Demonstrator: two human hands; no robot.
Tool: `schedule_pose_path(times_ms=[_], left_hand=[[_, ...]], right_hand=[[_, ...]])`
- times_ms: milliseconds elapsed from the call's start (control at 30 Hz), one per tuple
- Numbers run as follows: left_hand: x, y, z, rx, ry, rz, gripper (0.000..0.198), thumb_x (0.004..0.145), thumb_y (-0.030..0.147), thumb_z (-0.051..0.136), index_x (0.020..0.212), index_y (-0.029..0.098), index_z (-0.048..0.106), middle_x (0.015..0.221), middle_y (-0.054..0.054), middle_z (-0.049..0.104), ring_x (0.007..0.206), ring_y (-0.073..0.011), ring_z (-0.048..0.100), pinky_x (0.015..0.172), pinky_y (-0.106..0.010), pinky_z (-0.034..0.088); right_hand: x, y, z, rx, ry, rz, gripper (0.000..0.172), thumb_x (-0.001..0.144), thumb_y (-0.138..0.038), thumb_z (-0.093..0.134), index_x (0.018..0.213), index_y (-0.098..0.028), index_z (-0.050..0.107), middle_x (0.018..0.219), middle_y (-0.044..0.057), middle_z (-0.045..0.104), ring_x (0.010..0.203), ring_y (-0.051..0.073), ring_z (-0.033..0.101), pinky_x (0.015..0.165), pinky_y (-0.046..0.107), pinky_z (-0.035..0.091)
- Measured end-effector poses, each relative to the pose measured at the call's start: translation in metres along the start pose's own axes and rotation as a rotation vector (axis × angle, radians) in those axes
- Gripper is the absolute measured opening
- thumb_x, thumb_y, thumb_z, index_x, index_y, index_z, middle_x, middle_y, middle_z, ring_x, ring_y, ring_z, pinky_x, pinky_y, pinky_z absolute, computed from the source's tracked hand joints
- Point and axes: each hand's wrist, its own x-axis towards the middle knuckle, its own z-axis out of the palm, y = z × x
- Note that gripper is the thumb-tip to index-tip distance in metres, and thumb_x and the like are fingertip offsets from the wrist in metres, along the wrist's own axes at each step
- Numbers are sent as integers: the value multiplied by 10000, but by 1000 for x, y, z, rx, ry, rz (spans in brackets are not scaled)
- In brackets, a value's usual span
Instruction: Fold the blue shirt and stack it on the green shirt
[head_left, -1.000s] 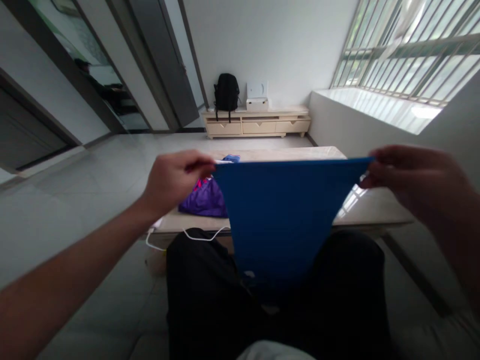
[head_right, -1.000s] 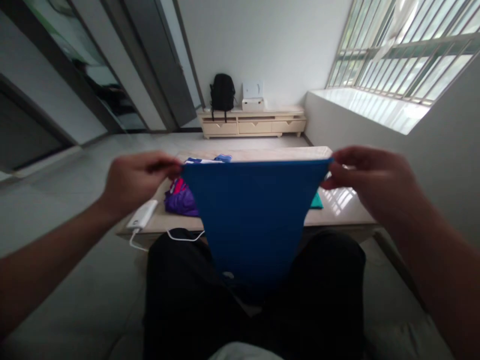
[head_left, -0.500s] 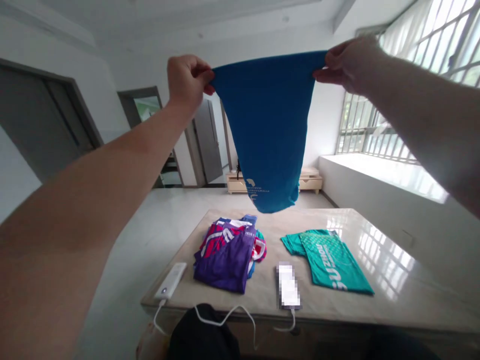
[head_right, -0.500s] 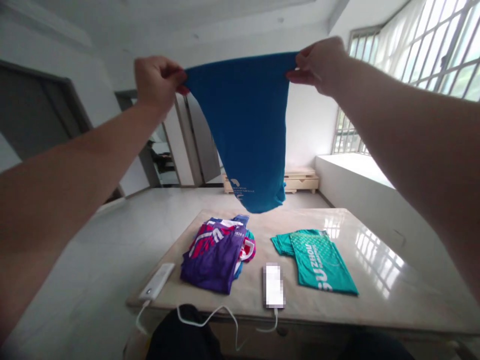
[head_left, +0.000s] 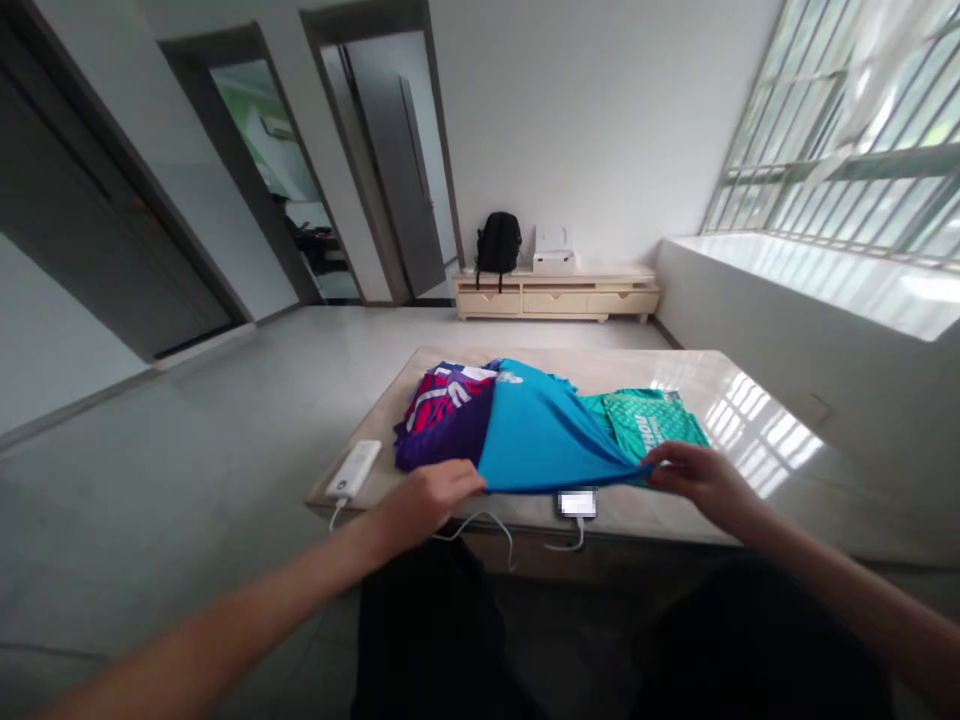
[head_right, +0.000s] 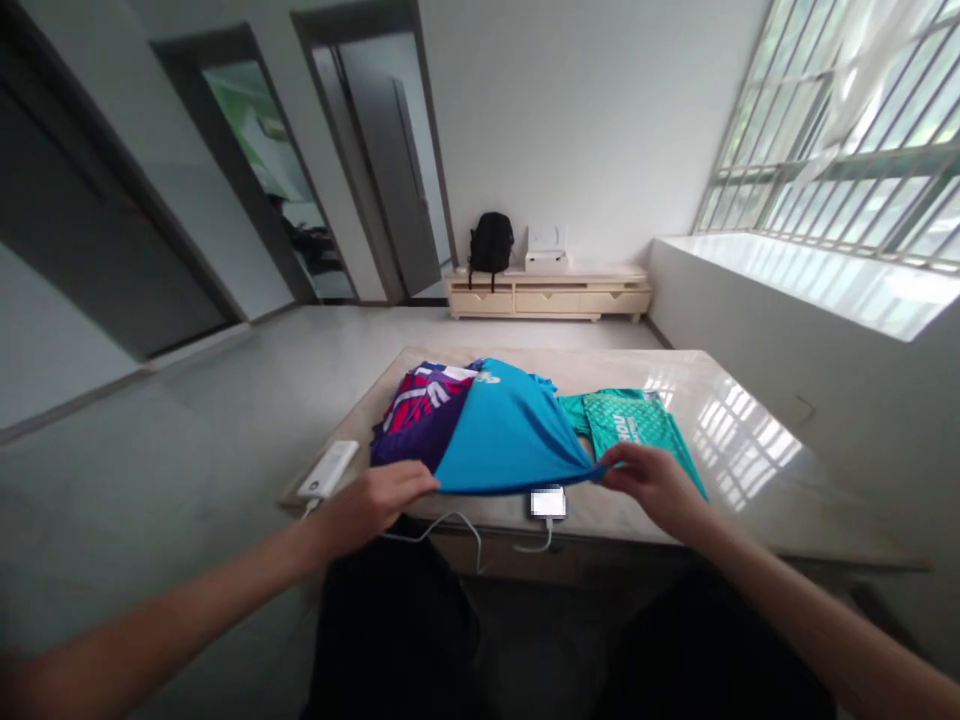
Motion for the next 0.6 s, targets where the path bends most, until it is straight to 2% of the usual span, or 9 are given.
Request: schedule_pose_path(times_ms=[67, 100, 167, 267, 400, 500, 600], left_hand=[[-34, 19, 35, -26, -154, -64, 256, 1030, 89, 439, 1004, 149, 686, 893, -59, 702, 826, -180, 683, 746, -267, 524], [-48, 28, 46, -42, -225, -94, 238, 1028, 95, 451, 994, 156, 678, 886, -52, 693, 812, -181, 676, 736, -269, 513], [-70, 46, 52, -89, -333, -145, 196, 1014, 96, 487, 975, 167, 666, 878, -39, 684, 789, -177, 664, 715, -265, 491], [-83, 67, 36, -210, -450, -196, 165, 991, 78, 527, 969, 173, 661, 874, -26, 680, 776, -163, 658, 694, -246, 463], [-77, 82, 4, -384, -581, -269, 164, 978, 76, 569, 996, 208, 663, 900, 1, 686, 795, -137, 663, 700, -218, 441], [-68, 81, -12, -483, -666, -301, 144, 976, 108, 610, 976, 237, 675, 907, 23, 691, 804, -119, 666, 701, -196, 431], [-52, 63, -19, -513, -661, -304, 145, 978, 132, 619, 998, 247, 704, 915, 22, 705, 822, -119, 673, 725, -190, 440]], right_hand=[[-41, 43, 29, 0, -78, 77, 414, 764, -567, 787, 896, -178, 731, 845, 77, 767, 813, 261, 725, 756, 354, 563], [-61, 56, 40, 6, -120, 101, 400, 795, -560, 762, 908, -177, 733, 872, 81, 767, 838, 263, 720, 774, 352, 556], [-98, 69, 56, 25, -189, 156, 361, 848, -534, 723, 936, -184, 736, 923, 84, 764, 891, 268, 709, 815, 348, 545], [-141, 67, 65, 94, -258, 258, 329, 887, -530, 688, 944, -209, 735, 944, 76, 754, 928, 270, 700, 846, 339, 540], [-175, 53, 69, 171, -318, 360, 361, 870, -584, 684, 913, -230, 736, 914, 75, 739, 894, 275, 700, 802, 331, 557], [-186, 44, 71, 216, -339, 377, 352, 857, -581, 704, 893, -233, 739, 877, 66, 721, 845, 262, 694, 762, 325, 563], [-178, 34, 63, 230, -361, 365, 328, 868, -552, 715, 906, -227, 748, 864, 63, 721, 821, 244, 690, 739, 315, 568]])
